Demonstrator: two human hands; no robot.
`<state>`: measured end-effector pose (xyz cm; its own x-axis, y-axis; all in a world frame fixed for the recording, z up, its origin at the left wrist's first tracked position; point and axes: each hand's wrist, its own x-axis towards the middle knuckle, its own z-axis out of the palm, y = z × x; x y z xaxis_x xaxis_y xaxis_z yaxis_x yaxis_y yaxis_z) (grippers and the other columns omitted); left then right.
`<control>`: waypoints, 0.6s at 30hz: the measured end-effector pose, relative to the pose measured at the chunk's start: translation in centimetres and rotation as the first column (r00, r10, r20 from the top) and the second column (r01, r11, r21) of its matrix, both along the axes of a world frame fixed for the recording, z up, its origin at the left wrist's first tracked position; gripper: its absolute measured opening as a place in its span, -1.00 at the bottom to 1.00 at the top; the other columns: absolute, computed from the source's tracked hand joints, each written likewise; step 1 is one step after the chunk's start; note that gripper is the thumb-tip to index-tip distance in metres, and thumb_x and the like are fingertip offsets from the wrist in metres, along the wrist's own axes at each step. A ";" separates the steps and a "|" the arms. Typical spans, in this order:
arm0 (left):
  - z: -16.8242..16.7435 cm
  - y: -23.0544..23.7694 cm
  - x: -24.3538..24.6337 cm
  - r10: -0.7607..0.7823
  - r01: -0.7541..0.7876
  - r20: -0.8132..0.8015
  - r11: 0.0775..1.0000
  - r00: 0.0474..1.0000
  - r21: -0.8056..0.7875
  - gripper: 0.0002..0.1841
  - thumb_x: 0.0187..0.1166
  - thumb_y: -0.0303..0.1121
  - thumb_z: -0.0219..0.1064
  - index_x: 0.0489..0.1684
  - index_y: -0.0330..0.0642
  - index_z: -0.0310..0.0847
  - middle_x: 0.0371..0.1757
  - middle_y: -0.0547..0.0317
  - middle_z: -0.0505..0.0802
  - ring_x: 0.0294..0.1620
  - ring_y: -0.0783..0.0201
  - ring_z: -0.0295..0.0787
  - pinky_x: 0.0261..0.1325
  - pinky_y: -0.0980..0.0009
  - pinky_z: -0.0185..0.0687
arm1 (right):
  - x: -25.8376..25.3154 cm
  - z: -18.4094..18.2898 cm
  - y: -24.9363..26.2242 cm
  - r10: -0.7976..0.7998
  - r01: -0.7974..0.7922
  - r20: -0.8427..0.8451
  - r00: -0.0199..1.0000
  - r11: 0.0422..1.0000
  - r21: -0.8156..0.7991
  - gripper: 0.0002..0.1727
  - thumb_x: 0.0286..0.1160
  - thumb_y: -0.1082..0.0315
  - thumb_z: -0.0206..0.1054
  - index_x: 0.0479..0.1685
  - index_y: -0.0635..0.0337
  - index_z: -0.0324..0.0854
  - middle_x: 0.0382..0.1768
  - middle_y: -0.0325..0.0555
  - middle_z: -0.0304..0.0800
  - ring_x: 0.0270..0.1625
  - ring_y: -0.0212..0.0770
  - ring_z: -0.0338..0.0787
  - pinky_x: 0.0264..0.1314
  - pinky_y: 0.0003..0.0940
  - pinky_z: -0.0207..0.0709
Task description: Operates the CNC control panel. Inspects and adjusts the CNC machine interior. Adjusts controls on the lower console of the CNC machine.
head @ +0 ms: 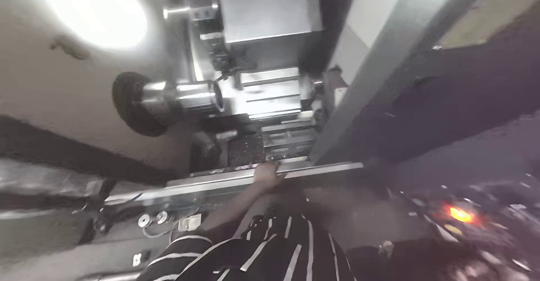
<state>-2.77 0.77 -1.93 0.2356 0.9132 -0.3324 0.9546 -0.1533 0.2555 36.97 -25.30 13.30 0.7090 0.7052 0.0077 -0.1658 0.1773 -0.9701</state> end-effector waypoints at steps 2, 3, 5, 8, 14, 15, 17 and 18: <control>0.0 -0.1 -0.1 -0.004 0.004 -0.017 1.000 1.000 -0.017 -0.22 0.49 0.44 0.12 0.64 0.24 0.47 0.44 0.04 0.77 0.46 -0.11 0.68 0.49 -0.28 0.48 | -0.6 -0.5 -1.4 -0.036 0.044 0.114 0.993 0.997 -0.070 -0.53 0.91 0.24 -0.33 0.03 0.01 0.59 -0.56 -0.51 0.76 -0.59 -0.49 0.72 -0.56 -0.56 0.64; 0.1 0.0 -0.1 -0.014 0.013 -0.044 0.999 0.999 -0.034 -0.22 0.50 0.44 0.12 0.67 0.26 0.45 0.42 0.02 0.78 0.44 -0.13 0.70 0.45 -0.30 0.51 | -0.6 -0.9 -2.2 -0.067 0.079 0.148 0.987 0.994 -0.077 -0.58 0.89 0.28 -0.25 0.07 0.03 0.62 -0.55 -0.52 0.77 -0.57 -0.49 0.73 -0.53 -0.54 0.67; 0.4 -0.1 0.2 -0.034 0.030 -0.122 0.999 0.992 -0.032 -0.24 0.52 0.43 0.13 0.60 0.19 0.52 0.30 -0.04 0.84 0.33 -0.18 0.77 0.35 -0.34 0.56 | -0.6 -1.5 -3.5 -0.167 0.191 0.207 0.964 0.976 -0.105 -0.67 0.83 0.32 -0.10 0.07 0.13 0.63 -0.54 -0.50 0.75 -0.58 -0.47 0.72 -0.52 -0.52 0.69; 3.5 -1.9 1.5 -0.065 0.065 -0.138 0.998 0.988 -0.003 -0.29 0.59 0.33 0.19 0.31 -0.16 0.71 0.11 -0.29 0.87 0.21 -0.30 0.81 0.28 -0.35 0.59 | -0.5 -1.5 -5.3 -0.276 0.331 0.264 0.924 0.925 -0.190 -0.74 0.76 0.36 0.06 0.10 0.28 0.62 -0.46 -0.38 0.75 -0.53 -0.43 0.73 -0.44 -0.44 0.74; 0.0 0.2 0.7 -0.069 0.068 -0.263 0.998 0.962 -0.012 -0.16 0.47 0.50 0.15 0.42 -0.07 0.64 0.08 -0.24 0.88 0.15 -0.29 0.84 0.15 -0.37 0.65 | 0.1 -2.2 -7.3 -0.393 0.544 0.534 0.749 0.825 -0.155 -0.81 0.59 0.36 0.31 0.00 0.26 0.73 -0.36 -0.28 0.78 -0.44 -0.51 0.72 -0.33 -0.53 0.68; -0.2 0.5 0.7 -0.071 0.068 -0.274 0.997 0.959 -0.023 -0.15 0.46 0.50 0.14 0.43 -0.06 0.63 0.08 -0.23 0.88 0.15 -0.28 0.84 0.15 -0.37 0.66 | 0.7 -2.2 -7.8 -0.451 0.626 0.595 0.665 0.772 -0.115 -0.80 0.57 0.34 0.35 0.00 0.28 0.73 -0.32 -0.23 0.80 -0.41 -0.50 0.74 -0.29 -0.52 0.70; -0.3 0.6 0.8 -0.073 0.071 -0.288 0.997 0.955 -0.018 -0.17 0.46 0.50 0.14 0.44 -0.01 0.62 0.08 -0.21 0.89 0.14 -0.27 0.84 0.12 -0.35 0.68 | 1.8 -1.7 -9.3 -0.521 0.745 0.676 0.521 0.664 -0.063 -0.70 0.56 0.32 0.38 0.11 0.37 0.70 -0.19 -0.04 0.83 -0.26 -0.38 0.77 -0.12 -0.38 0.70; -0.4 0.5 0.8 -0.071 0.073 -0.283 0.997 0.957 -0.003 -0.18 0.47 0.49 0.15 0.45 0.02 0.62 0.08 -0.20 0.89 0.14 -0.26 0.84 0.12 -0.36 0.67 | 2.5 -1.5 -10.1 -0.527 0.785 0.713 0.463 0.618 -0.052 -0.64 0.58 0.29 0.38 0.19 0.39 0.67 -0.10 0.03 0.82 -0.14 -0.33 0.80 0.00 -0.33 0.71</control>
<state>-1.94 1.31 -2.35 0.1981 0.8999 -0.3886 0.9741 -0.2250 -0.0245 39.50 -35.45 11.84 0.8781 0.0663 0.4738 0.4628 -0.3686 -0.8062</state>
